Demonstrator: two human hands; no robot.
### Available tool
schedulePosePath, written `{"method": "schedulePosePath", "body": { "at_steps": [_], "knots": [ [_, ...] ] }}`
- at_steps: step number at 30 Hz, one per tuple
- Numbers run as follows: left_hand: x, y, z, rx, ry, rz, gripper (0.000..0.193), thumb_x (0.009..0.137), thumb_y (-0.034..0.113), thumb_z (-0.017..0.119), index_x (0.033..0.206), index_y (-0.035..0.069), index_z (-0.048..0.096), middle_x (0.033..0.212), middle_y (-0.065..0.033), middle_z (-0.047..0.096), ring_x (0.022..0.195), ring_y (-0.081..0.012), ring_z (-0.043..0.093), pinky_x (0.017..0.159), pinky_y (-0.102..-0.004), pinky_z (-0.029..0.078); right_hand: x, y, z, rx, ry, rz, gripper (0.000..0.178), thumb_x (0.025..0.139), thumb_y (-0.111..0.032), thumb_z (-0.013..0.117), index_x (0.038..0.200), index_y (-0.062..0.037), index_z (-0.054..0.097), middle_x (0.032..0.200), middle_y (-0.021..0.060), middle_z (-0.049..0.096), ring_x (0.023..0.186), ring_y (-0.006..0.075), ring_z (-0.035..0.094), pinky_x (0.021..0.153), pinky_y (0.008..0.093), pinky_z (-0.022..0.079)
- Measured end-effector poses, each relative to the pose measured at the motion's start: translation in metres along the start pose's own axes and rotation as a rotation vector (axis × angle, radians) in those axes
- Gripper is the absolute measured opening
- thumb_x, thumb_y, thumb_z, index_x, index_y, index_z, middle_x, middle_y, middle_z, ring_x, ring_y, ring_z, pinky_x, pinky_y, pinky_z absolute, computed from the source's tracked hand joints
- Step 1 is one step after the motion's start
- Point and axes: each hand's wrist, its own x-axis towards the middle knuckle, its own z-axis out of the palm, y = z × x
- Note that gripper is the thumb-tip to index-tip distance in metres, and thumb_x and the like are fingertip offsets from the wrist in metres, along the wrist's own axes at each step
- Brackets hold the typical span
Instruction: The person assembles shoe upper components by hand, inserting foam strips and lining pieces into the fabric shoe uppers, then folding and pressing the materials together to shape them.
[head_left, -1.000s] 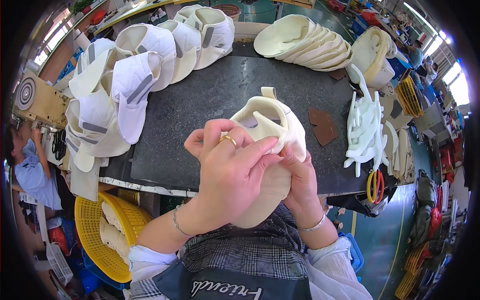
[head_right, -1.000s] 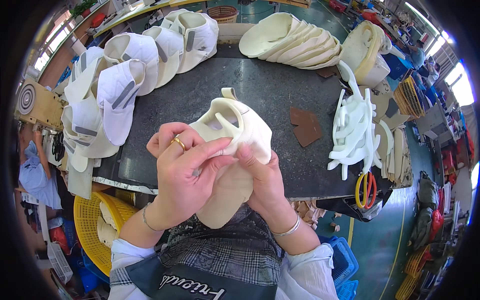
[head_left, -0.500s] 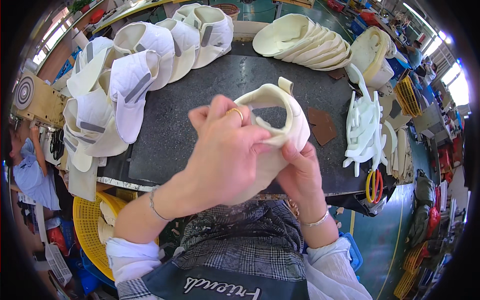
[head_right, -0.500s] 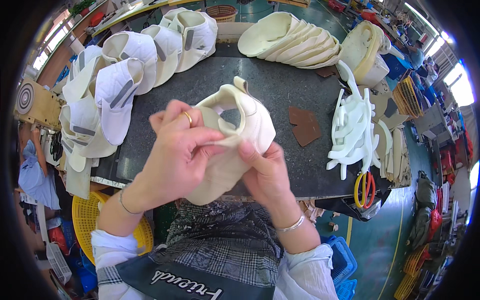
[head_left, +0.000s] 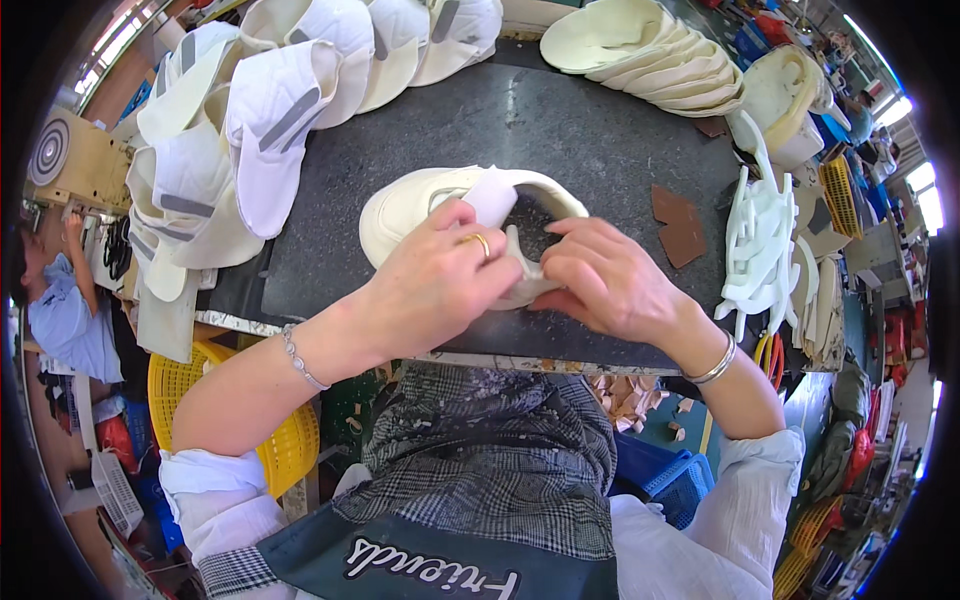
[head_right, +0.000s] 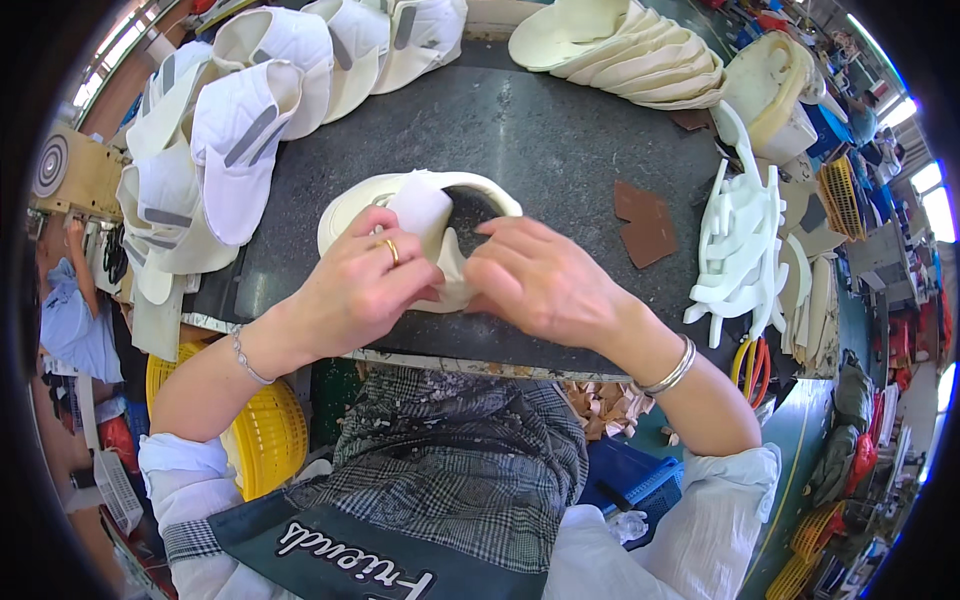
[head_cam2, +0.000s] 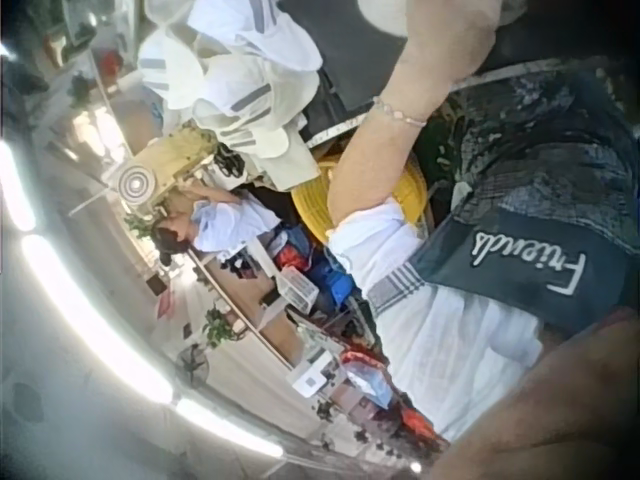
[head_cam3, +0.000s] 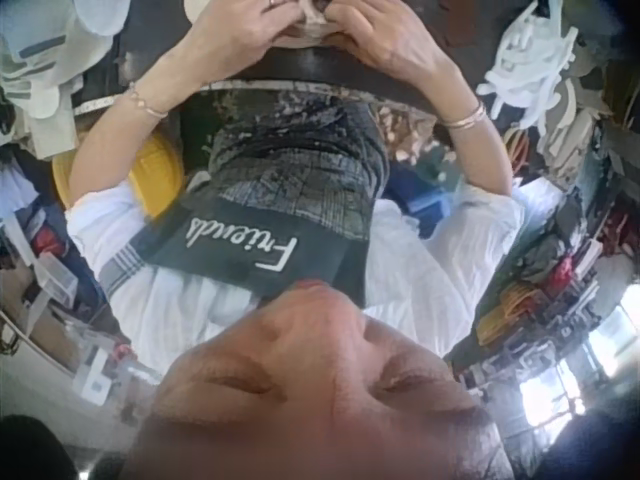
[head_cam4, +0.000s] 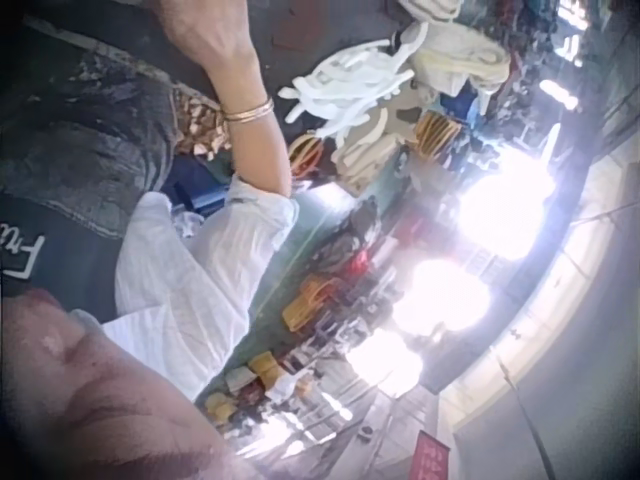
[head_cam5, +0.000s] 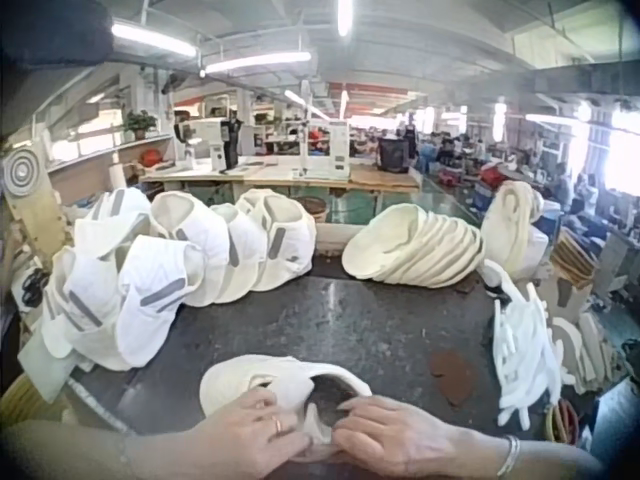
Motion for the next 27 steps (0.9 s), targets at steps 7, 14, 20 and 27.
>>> {"method": "schedulePosePath", "body": {
  "at_steps": [7,14,20,27],
  "knots": [
    [-0.016,0.004,-0.009,-0.063,0.025,-0.159,0.015,0.072,0.009,0.073,0.084,0.006,0.065,0.073,-0.006,0.049,0.068,-0.0234,0.054,0.075,-0.0355,0.044,0.002,0.0,0.007,-0.019,-0.129,0.063,0.043,0.071,-0.003,0.064,0.113,-0.0115,0.063,0.08,0.0023,0.052,0.079,0.0205,0.054,0.08,0.0342,0.044],
    [-0.001,0.01,-0.013,0.038,-0.209,-0.211,0.008,0.078,0.009,0.066,0.085,0.006,0.067,0.078,-0.007,0.052,0.074,-0.0243,0.056,0.083,-0.035,0.039,0.011,-0.007,0.01,-0.001,-0.087,0.134,0.023,0.067,-0.003,0.069,0.09,-0.009,0.068,0.079,0.0035,0.052,0.079,0.0219,0.055,0.079,0.0351,0.043],
    [0.014,0.001,-0.021,-0.079,-0.277,-0.275,0.007,0.075,0.009,0.064,0.08,0.005,0.064,0.085,-0.0124,0.061,0.079,-0.027,0.06,0.084,-0.0374,0.037,0.021,-0.013,-0.003,0.04,-0.128,0.225,0.008,0.073,-0.01,0.071,0.08,-0.0068,0.067,0.073,0.0075,0.057,0.075,0.0272,0.058,0.08,0.0361,0.045],
    [0.007,0.034,0.003,-0.26,0.345,-0.592,0.043,0.072,0.027,0.082,0.097,0.001,0.059,0.099,-0.013,0.061,0.098,-0.0307,0.059,0.09,-0.0386,0.043,0.019,-0.012,-0.006,1.028,0.403,0.994,0.025,0.096,-0.024,0.059,0.095,0.001,0.064,0.089,0.0034,0.068,0.083,0.0136,0.06,0.079,0.0286,0.044]
  ]
}}
